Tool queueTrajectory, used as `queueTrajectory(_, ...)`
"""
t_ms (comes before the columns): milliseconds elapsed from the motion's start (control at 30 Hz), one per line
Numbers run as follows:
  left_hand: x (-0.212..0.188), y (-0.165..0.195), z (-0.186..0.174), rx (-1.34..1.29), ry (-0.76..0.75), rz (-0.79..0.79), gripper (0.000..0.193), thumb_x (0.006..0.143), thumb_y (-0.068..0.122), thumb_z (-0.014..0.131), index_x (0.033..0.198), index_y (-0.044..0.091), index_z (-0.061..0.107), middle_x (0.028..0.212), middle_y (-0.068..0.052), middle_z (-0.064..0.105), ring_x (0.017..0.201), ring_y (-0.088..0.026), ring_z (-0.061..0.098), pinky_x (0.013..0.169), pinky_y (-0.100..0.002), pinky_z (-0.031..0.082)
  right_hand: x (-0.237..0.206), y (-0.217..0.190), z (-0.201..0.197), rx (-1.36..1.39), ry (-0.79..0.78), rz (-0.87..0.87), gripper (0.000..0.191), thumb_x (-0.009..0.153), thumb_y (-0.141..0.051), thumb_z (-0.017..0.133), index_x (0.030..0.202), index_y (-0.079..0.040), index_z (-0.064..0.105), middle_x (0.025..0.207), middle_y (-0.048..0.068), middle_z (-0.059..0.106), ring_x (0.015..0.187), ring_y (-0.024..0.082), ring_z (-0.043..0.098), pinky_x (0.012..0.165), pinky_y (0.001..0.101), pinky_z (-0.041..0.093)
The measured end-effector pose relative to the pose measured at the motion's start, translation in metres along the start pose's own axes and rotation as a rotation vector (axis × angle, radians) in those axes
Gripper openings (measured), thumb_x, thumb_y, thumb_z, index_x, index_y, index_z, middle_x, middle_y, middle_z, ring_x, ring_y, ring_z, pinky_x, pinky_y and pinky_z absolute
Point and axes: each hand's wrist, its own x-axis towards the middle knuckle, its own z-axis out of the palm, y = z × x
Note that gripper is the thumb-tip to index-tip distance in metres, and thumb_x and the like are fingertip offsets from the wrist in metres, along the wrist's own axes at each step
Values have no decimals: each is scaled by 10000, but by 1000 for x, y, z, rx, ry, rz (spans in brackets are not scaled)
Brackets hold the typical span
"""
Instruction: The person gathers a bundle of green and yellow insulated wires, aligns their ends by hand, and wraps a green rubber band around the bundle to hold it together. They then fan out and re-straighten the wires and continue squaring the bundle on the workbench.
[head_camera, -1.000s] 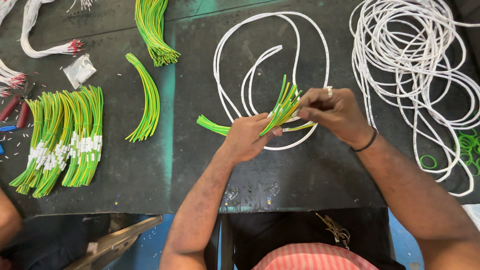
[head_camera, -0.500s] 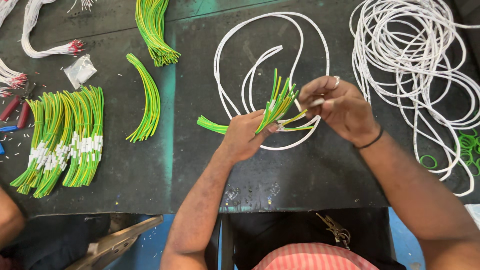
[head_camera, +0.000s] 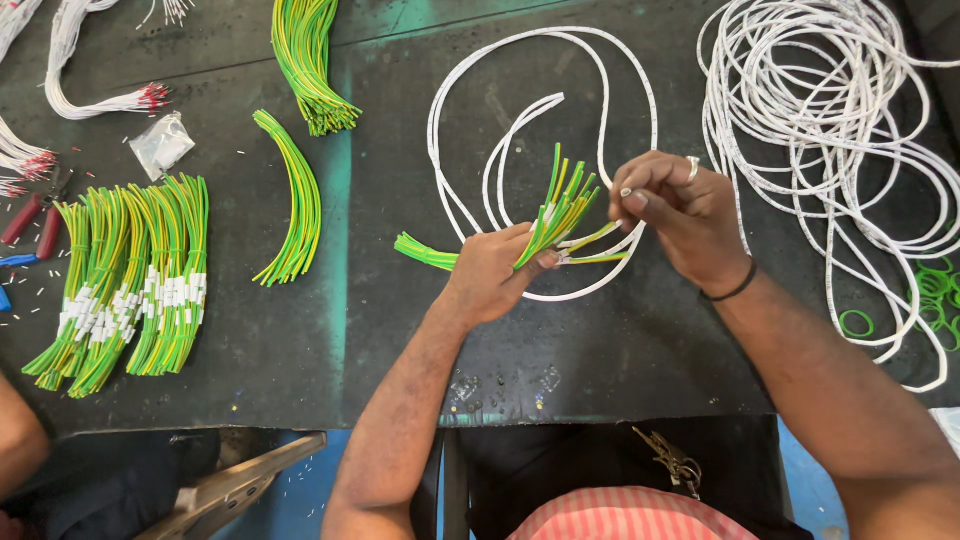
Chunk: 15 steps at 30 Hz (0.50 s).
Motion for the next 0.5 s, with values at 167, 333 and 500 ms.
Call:
queueTrajectory(167,0,-1,0,-7,-27,6,242,1024,315,617,1140,116,693,940,-66,702,843,-313,723,707,-418,555,-3,2,-2,-227,183,121,150,1020,-143,743,1055,1,719,847,-19,573,727,16,430,639,181,313)
queueTrajectory(333,-1,0,0,-35,-65,-5,252,1025,342,610,1111,125,706,986,-66,723,877,-315,729,744,-417,570,0,-2,3,-485,54,-47,107,977,-114,778,1043,-36,747,912,3,628,756,30,483,643,192,369)
queueTrajectory(500,0,0,1,4,-109,-36,262,1015,354,613,1074,122,718,969,-68,721,862,-322,721,733,-426,560,2,-10,12,-469,-10,-102,106,966,-50,759,1068,-67,734,1047,33,703,885,47,649,722,198,511)
